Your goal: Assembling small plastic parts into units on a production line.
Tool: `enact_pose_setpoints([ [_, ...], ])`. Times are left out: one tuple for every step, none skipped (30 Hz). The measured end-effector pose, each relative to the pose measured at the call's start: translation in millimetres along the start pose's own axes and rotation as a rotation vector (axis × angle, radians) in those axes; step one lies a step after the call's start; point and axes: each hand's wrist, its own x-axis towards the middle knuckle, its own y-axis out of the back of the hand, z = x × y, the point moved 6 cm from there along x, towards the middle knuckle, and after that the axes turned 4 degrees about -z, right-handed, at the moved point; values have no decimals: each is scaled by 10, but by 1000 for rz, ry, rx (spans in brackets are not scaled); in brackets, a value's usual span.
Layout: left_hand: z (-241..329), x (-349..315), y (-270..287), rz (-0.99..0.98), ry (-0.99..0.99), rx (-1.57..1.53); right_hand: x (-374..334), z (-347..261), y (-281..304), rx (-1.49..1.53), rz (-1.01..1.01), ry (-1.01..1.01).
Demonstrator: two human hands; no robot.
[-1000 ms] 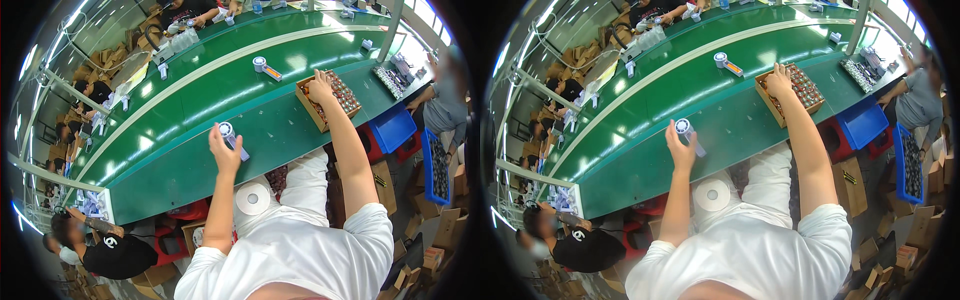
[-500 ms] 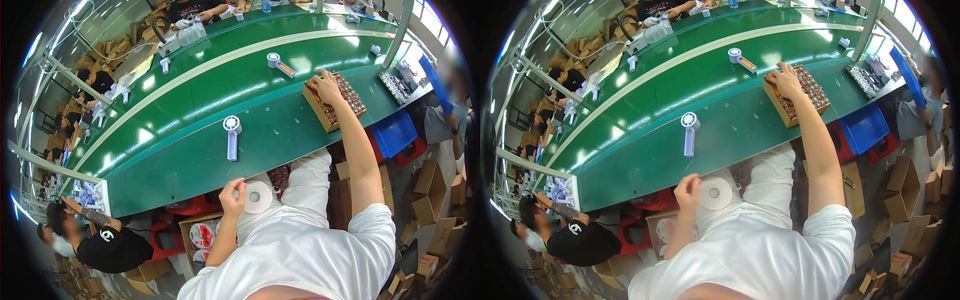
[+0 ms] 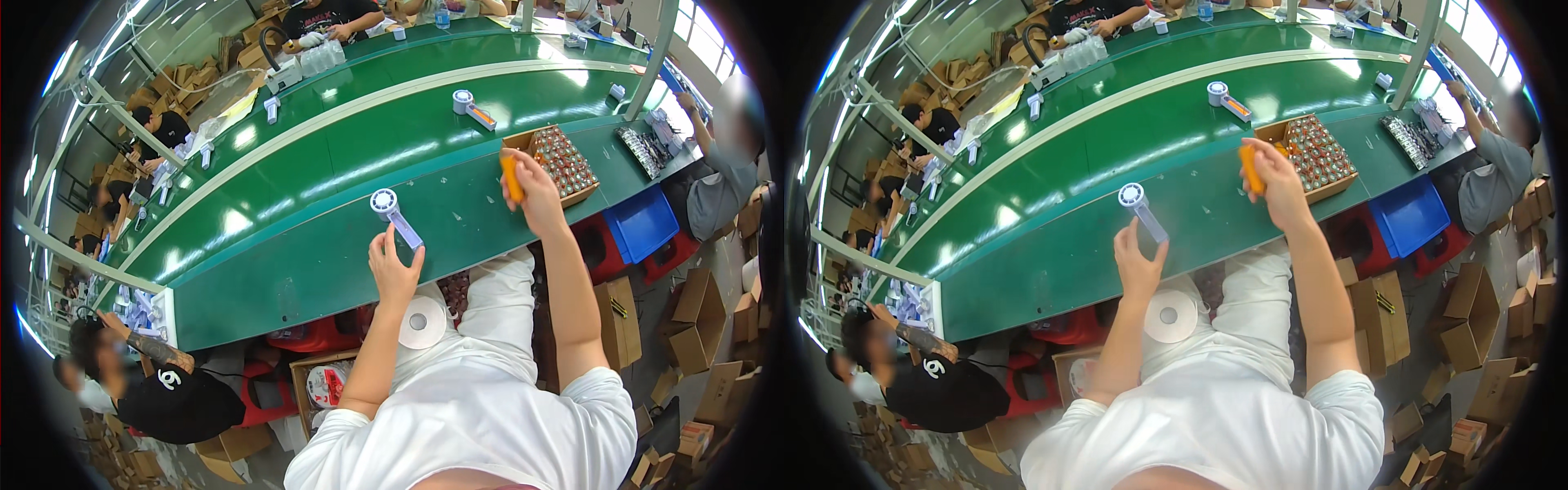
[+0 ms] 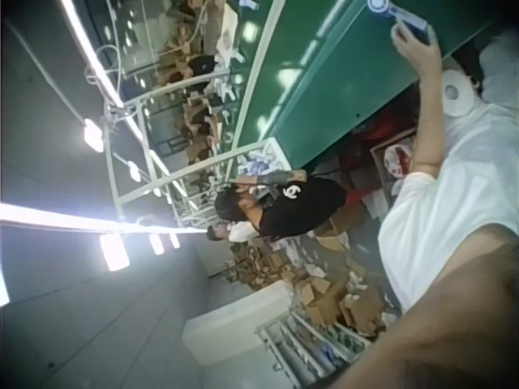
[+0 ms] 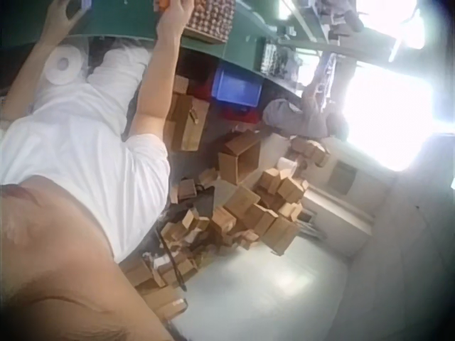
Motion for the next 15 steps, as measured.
enact_pose_setpoints([
  [104, 15, 105, -4, 6, 2, -175, 37, -111, -41, -23, -53],
  [133, 11, 135, -99, 87, -341, -344, 104, -214, -78, -46, -108],
  [171, -30, 131, -192, 175, -685, -503, 204, -328, -30, -92, -158],
  [235, -66, 109, -290, 218, -883, -660, 295, -437, -117, -187, -217],
  [274, -143, 62, -407, 206, -995, -817, 362, -553, -206, -286, -274],
  [342, -192, 45, -523, 189, -1105, -933, 431, -663, -295, -349, -320],
  [416, -284, 53, -645, 189, -1097, -1038, 455, -748, -396, -349, -346],
  [362, -350, 60, -642, 200, -1095, -1123, 451, -823, -497, -348, -369],
  [321, -442, 42, -689, 202, -1150, -1185, 437, -869, -520, -333, -424],
  [296, -529, 43, -735, 203, -1206, -1216, 469, -891, -519, -342, -431],
  [268, -609, 78, -766, 294, -1242, -1266, 513, -888, -524, -366, -484],
  [243, -683, 79, -763, 301, -1244, -1314, 553, -881, -529, -391, -537],
  [197, -738, 76, -663, 327, -1393, -1341, 589, -864, -530, -395, -542],
  [154, -788, 79, -554, 350, -1540, -1380, 632, -892, -514, -508, -531],
  [123, -868, 69, -548, 354, -1543, -1421, 657, -926, -497, -621, -519],
])
